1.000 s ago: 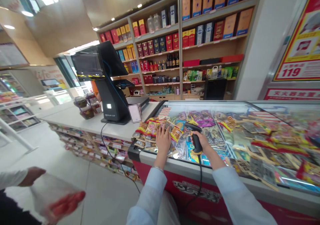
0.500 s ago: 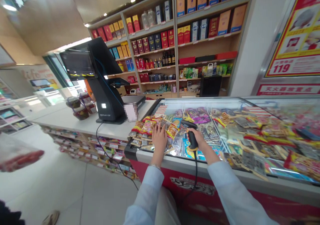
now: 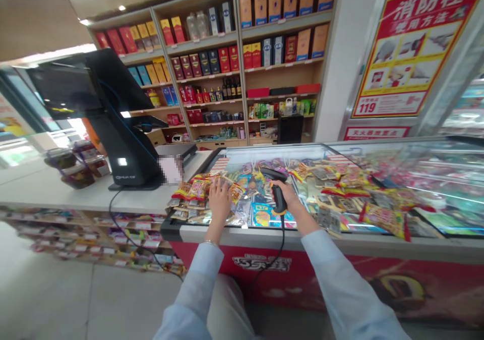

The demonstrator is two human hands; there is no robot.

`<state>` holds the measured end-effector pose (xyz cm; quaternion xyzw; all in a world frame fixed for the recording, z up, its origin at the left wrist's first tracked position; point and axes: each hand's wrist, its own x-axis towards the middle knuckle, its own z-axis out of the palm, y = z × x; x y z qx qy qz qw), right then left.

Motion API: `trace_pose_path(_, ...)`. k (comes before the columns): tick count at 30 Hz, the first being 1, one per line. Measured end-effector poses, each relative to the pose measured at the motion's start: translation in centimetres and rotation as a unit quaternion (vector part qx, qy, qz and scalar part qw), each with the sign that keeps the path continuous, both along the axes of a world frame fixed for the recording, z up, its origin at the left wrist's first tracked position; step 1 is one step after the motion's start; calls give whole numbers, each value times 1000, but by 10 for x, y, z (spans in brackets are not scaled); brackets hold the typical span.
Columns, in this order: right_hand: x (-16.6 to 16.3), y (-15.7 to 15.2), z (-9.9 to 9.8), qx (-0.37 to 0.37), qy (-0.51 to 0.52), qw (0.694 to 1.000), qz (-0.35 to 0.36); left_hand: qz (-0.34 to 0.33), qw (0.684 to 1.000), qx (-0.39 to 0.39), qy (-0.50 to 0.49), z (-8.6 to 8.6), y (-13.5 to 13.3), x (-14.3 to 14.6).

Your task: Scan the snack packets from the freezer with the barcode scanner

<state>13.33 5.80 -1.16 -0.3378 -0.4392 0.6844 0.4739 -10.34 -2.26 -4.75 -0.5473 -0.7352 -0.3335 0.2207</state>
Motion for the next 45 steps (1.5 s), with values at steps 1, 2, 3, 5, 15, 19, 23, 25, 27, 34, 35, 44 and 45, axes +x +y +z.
trace_pose_path(1,13,1,6,7,3,1000,-10,-7,1000,3,7,5,3,7)
trace_pose_path(2,26,2,12,13,6,1000,-20,-15,1000,5,11,11,7,16)
trace_pose_path(3,39,2,18,20,9,999,-31,-23,1000,6,13,17,11,26)
trace_pose_path(5,66,4,27,30,12,998,-52,-39,999,4,11,27,19,49)
trace_pose_path(15,174,6,37,20,-3,990,-137,-180,984,-7,-8,35,58,166)
trace_pose_path(19,201,8,29,19,-8,986,-166,-283,956,-77,-26,23,61,192)
trace_pose_path(23,217,11,12,8,0,984,-177,-441,879,-180,-15,7,53,199)
trace_pose_path(25,221,13,1,-5,-2,982,-188,-472,852,-226,-12,0,48,200)
trace_pose_path(27,224,14,-9,-17,0,980,-197,-475,841,-258,-6,-4,44,201)
trace_pose_path(34,221,19,-32,6,14,982,-191,-457,835,-298,67,2,40,206)
trace_pose_path(35,219,20,-34,8,14,981,-191,-455,834,-304,78,3,40,206)
trace_pose_path(44,209,20,-44,-8,59,985,-159,-462,826,-315,72,6,55,194)
trace_pose_path(45,209,20,-45,-12,61,986,-156,-468,827,-309,44,5,61,190)
